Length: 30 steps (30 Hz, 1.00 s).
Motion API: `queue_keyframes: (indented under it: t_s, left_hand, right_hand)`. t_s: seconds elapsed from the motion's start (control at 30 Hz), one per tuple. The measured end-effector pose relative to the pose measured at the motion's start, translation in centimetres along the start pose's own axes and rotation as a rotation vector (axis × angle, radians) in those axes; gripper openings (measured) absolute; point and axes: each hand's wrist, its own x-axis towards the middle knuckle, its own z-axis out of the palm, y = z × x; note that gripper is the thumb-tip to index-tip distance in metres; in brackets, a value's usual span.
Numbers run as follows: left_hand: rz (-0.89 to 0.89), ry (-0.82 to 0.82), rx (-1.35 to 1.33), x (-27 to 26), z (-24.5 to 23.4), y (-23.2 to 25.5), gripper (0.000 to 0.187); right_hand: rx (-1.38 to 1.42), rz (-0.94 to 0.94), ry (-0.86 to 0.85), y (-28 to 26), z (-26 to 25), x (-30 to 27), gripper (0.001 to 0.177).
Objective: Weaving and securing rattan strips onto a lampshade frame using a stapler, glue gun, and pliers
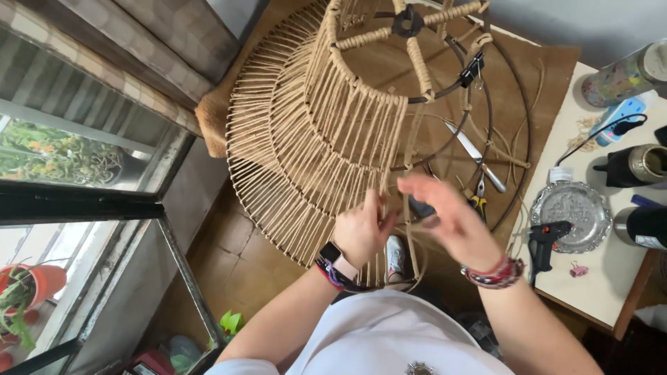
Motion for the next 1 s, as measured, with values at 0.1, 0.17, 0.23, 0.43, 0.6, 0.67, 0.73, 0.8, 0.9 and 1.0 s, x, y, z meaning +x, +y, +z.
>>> queue_keyframes:
  t_s: [0.1,0.17,0.23,0.43,0.6,0.67,0.73,0.8,0.9,1.0]
  left_hand:
    - [-0.017,0.141,0.077,0.8,0.1,1.1,0.083]
    - [0.032,0.224,0.025,0.2,1.7,0.4,0.086]
    - [0.068,0.301,-0.031,-0.6,2.5,-0.3,0.090]
    - [0.129,0.251,0.142,0.2,-1.3,0.6,0.063]
    - [0.070,0.131,0.526,3.9,-2.7,4.0,0.079]
    - [0.057,0.188,0.583,5.2,-1.4,4.0,0.076]
    - [0.043,0.239,0.635,6.5,0.2,3.8,0.074]
    - [0.033,0.248,0.623,7.8,1.9,3.4,0.055]
    - [-0.065,-0.155,0.369,9.8,2.4,3.0,0.036]
    - [0.002,0.039,0.294,10.9,-1.2,3.7,0.021]
  right_hand:
    - [-0.035,-0.184,0.261,0.3,0.7,-0.5,0.058]
    - [-0.296,-0.041,0.084,3.0,-0.1,-1.0,0.042]
    - [-0.554,0.113,-0.103,3.0,-0.3,-1.0,0.035]
    - [-0.412,-0.019,-0.341,4.9,-6.8,-0.9,0.085]
    - [0.158,0.227,0.092,6.7,-11.1,5.3,0.062]
    - [-0.105,0.223,0.114,5.2,-9.8,7.9,0.035]
    - [-0.368,0.219,0.137,5.5,-9.2,10.0,0.023]
    - [-0.360,0.180,0.110,7.5,-9.3,11.6,0.024]
    - [-0.494,0.049,0.166,14.9,-13.2,12.3,0.019]
    - [-0.381,-0.035,0.234,15.0,-11.4,15.7,0.026]
